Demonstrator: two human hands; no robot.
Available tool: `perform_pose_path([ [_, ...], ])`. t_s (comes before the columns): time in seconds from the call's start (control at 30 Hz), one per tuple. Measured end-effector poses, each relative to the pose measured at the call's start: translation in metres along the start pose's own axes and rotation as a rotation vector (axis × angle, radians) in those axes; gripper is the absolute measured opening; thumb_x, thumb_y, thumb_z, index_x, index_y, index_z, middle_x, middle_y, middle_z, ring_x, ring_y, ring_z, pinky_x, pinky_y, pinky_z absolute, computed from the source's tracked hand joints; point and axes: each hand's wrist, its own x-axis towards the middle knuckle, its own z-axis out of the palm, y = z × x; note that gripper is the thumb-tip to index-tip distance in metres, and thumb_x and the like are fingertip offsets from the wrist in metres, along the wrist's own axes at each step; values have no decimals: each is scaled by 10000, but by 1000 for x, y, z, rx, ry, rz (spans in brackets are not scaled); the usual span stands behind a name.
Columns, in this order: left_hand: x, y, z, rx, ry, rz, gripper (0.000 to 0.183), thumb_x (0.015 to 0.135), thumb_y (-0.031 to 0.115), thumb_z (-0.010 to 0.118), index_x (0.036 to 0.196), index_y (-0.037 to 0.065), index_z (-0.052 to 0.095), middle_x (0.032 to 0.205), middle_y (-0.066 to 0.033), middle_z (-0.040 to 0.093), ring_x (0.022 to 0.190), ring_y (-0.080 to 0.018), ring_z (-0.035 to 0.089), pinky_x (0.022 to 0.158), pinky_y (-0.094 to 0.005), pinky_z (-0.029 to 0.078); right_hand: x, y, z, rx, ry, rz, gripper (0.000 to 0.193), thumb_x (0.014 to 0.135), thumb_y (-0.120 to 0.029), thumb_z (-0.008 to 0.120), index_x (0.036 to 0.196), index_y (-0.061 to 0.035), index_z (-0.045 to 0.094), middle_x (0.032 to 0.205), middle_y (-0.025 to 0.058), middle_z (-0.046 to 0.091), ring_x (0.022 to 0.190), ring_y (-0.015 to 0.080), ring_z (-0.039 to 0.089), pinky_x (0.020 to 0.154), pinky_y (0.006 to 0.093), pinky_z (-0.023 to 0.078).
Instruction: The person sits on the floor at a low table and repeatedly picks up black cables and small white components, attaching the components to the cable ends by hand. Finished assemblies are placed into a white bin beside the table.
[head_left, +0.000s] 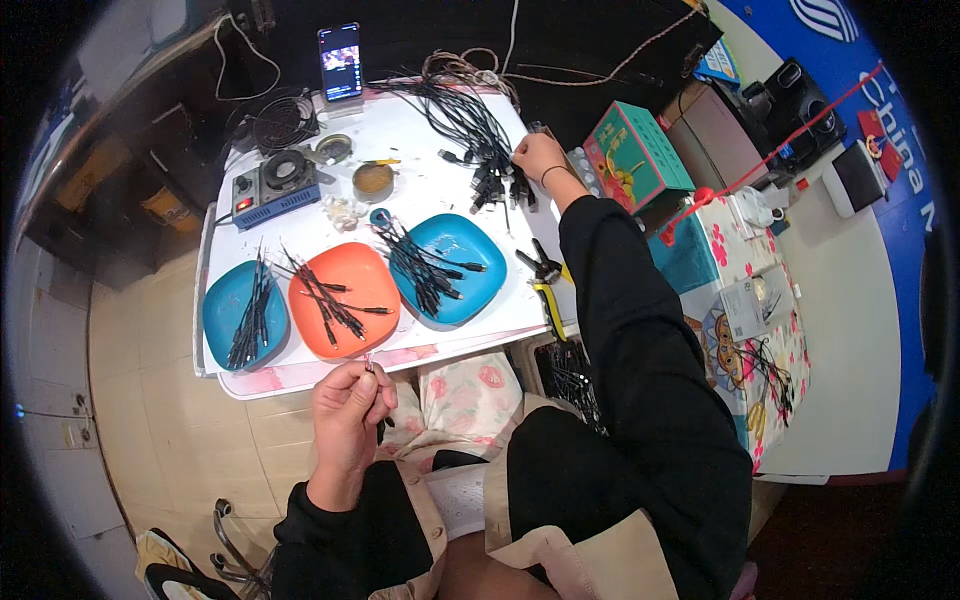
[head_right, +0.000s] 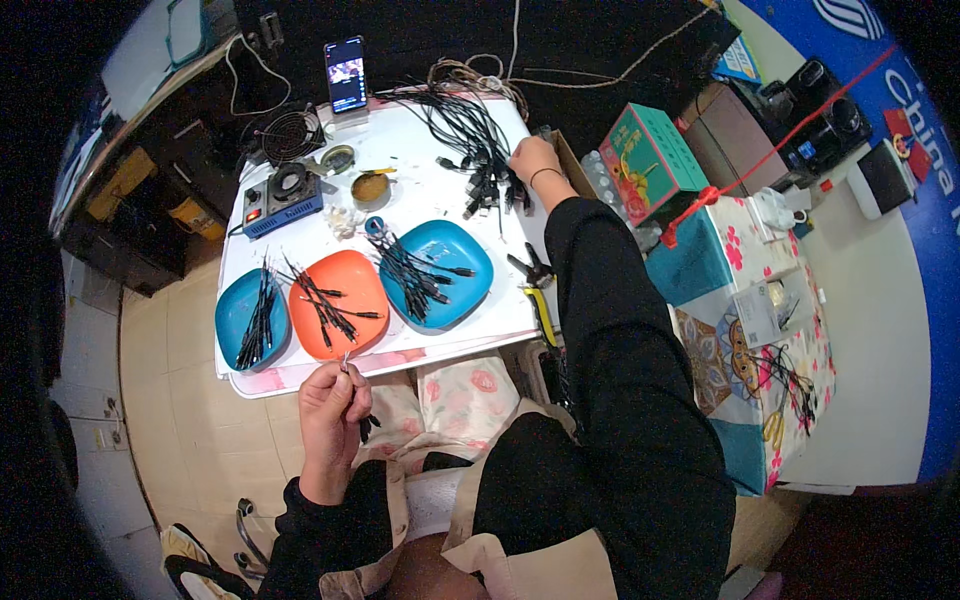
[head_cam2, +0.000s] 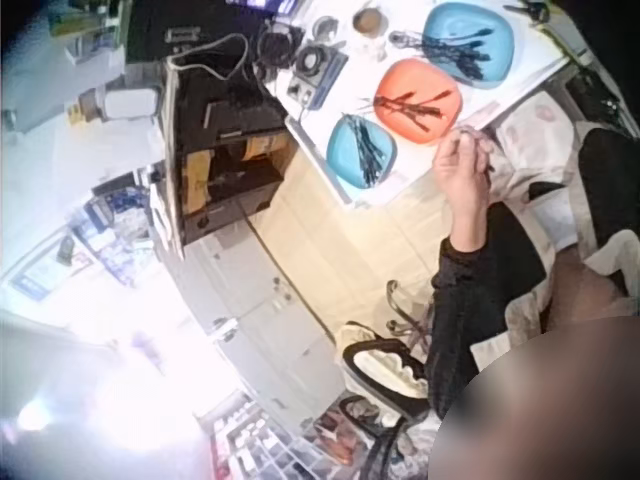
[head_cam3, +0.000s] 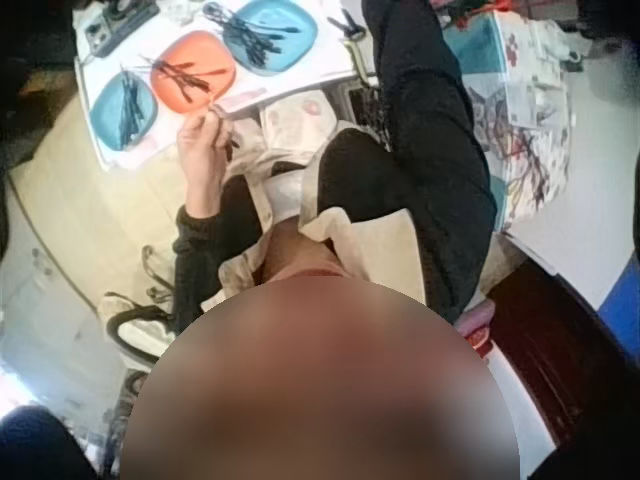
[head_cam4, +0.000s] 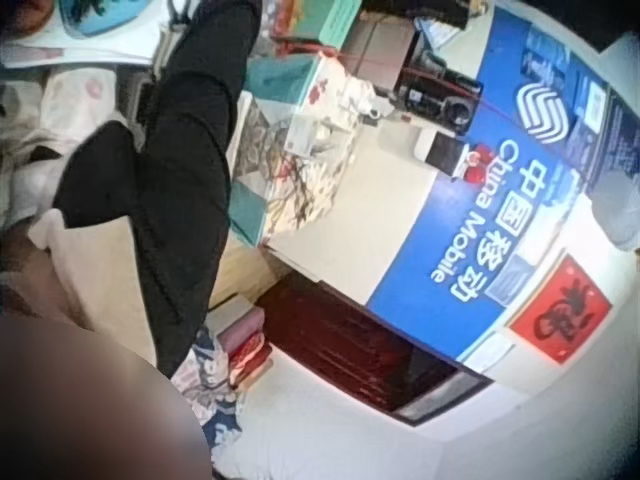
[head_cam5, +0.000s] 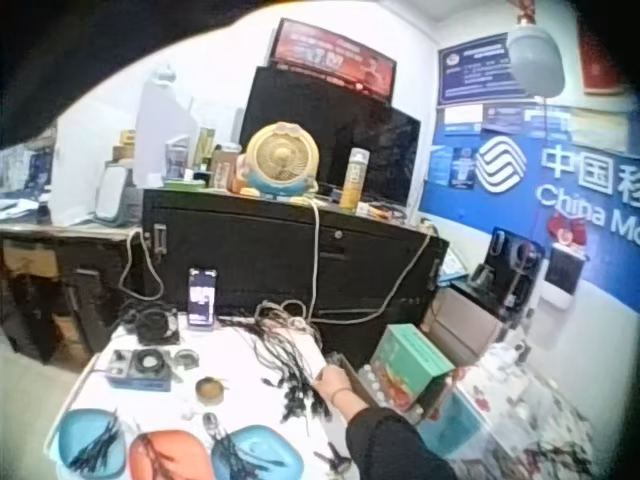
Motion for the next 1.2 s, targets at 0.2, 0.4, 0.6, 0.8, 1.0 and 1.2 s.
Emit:
perform_pose_path([
  [0.2,-4,2,-1,-11,-2,-26,153,946,125,531,917,-12,595,735,-92,603,517,-62,352,492,-198,285,-15,-1,-38,181,83,54,151,703,-194,675,695,-43,662,755,131,676,678,275,649,630,388,510],
  [0.4,-8,4,19,-95,-118,-139,163,975,104,465,971,-24,566,993,-153,622,839,-176,600,686,-238,463,-121,-30,-140,1380,-383,111,101,878,-99,545,809,-26,554,722,46,583,465,45,441,357,165,277],
  [0.6,31,2,66,-169,-308,-297,149,992,119,408,956,-3,484,1358,-248,439,1185,-399,519,951,-445,484,-307,-81,-118,1143,-559,-170,101,904,-137,587,938,-90,504,734,5,585,575,53,566,493,184,441],
  [0.8,59,44,95,-26,-334,-38,186,984,154,471,907,14,567,1178,-162,585,677,-102,549,656,-254,494,-390,-115,-26,627,-203,-617,129,845,-93,562,912,-22,478,776,198,562,743,393,572,635,434,452],
  [1.0,16,64,89,116,-415,299,163,968,94,482,883,-9,576,994,-127,619,589,-52,427,549,-175,366,-382,-116,19,510,-397,-622,150,833,-102,608,939,-16,545,807,160,593,747,316,610,651,384,483],
  [1.2,-27,48,76,132,-517,267,169,954,113,523,902,-32,593,953,-125,627,587,-49,407,550,-180,353,-323,-121,-80,1426,-346,-454,213,925,-135,589,1101,-17,597,928,49,647,785,101,603,709,220,497],
])
